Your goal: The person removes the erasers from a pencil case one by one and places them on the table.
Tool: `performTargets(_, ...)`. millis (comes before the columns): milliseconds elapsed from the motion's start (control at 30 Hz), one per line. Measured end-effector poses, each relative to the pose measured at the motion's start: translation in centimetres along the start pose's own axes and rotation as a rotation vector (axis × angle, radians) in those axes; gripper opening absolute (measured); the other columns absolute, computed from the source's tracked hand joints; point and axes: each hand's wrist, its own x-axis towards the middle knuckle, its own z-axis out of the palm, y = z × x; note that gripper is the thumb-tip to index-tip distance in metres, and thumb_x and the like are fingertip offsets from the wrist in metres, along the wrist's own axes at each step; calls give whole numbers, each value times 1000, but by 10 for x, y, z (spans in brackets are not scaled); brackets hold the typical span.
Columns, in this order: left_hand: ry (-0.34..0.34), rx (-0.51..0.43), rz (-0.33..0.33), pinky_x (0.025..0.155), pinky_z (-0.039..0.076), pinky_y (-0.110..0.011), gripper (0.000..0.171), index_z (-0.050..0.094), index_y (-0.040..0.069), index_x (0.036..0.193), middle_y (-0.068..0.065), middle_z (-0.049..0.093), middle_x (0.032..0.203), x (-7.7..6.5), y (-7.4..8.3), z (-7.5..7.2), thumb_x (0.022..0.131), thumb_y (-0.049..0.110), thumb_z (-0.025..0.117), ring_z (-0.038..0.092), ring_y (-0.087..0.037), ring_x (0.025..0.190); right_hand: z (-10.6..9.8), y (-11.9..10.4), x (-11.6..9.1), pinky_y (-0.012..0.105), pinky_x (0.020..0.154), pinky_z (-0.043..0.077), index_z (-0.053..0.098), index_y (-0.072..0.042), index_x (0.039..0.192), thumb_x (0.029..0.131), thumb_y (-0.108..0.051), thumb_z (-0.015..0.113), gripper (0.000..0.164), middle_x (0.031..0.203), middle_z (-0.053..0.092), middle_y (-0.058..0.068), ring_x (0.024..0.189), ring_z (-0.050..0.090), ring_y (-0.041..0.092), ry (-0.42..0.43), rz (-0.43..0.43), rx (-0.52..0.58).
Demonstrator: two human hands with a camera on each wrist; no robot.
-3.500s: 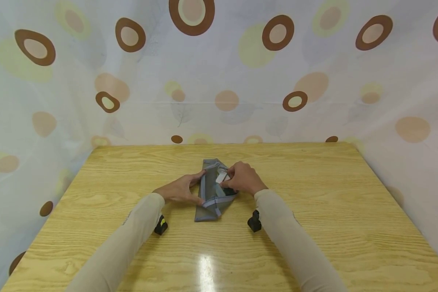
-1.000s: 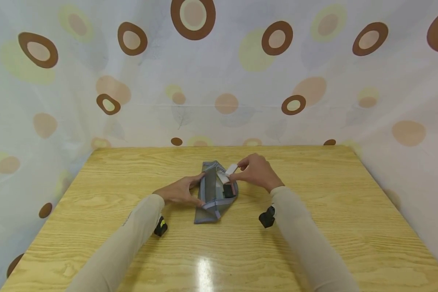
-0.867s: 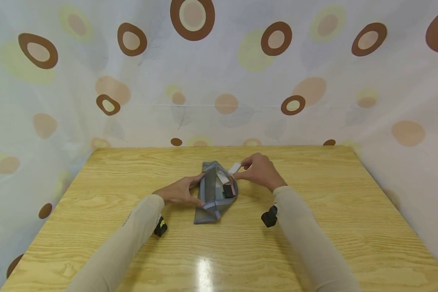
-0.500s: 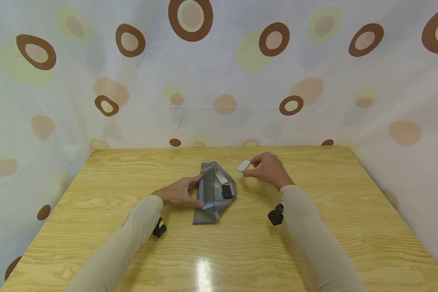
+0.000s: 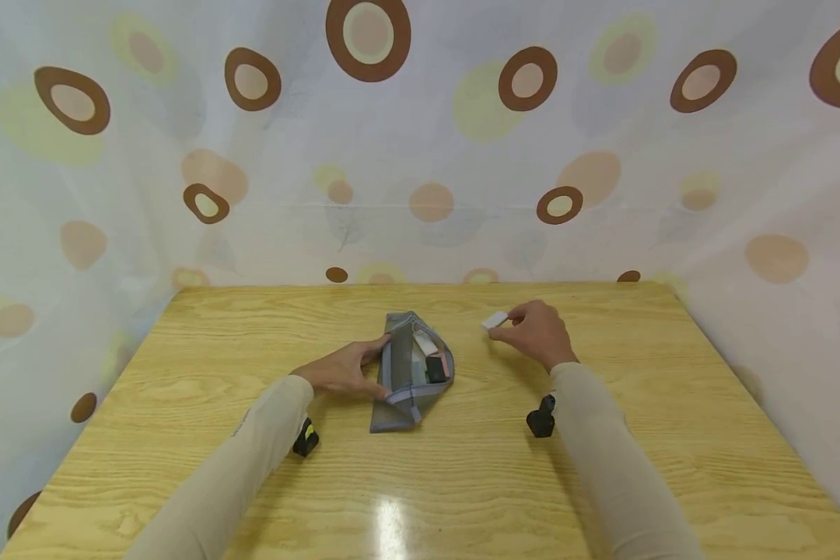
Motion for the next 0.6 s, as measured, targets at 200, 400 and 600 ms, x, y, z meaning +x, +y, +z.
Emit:
performTargets(200,-3,-9,4,122,22,-40,108,8,1,162,-17,12,167,0,0,1,86,21,83,15,-29,153,-1,9,-2,58,86,53,72,9,116,89,-37,77,54,117,68,27,103,64,42,16,25,-40)
performTargets(400,-4,-9,1,122,23,-40,108,8,1,162,-17,13,167,0,0,0,87,22,83,16,-30,153,3,16,-3,60,86,53,74,8,111,88,-39,78,53,118,68,29,104,65,45,26,70,-85)
performTargets(600,-2,-17,-8,122,24,-40,108,9,2,162,-16,13,168,0,1,1,87,21,83,16,-28,153,7,22,-2,60,84,54,74,8,112,86,-41,79,56,119,67,30,102,65,46,24,96,-107)
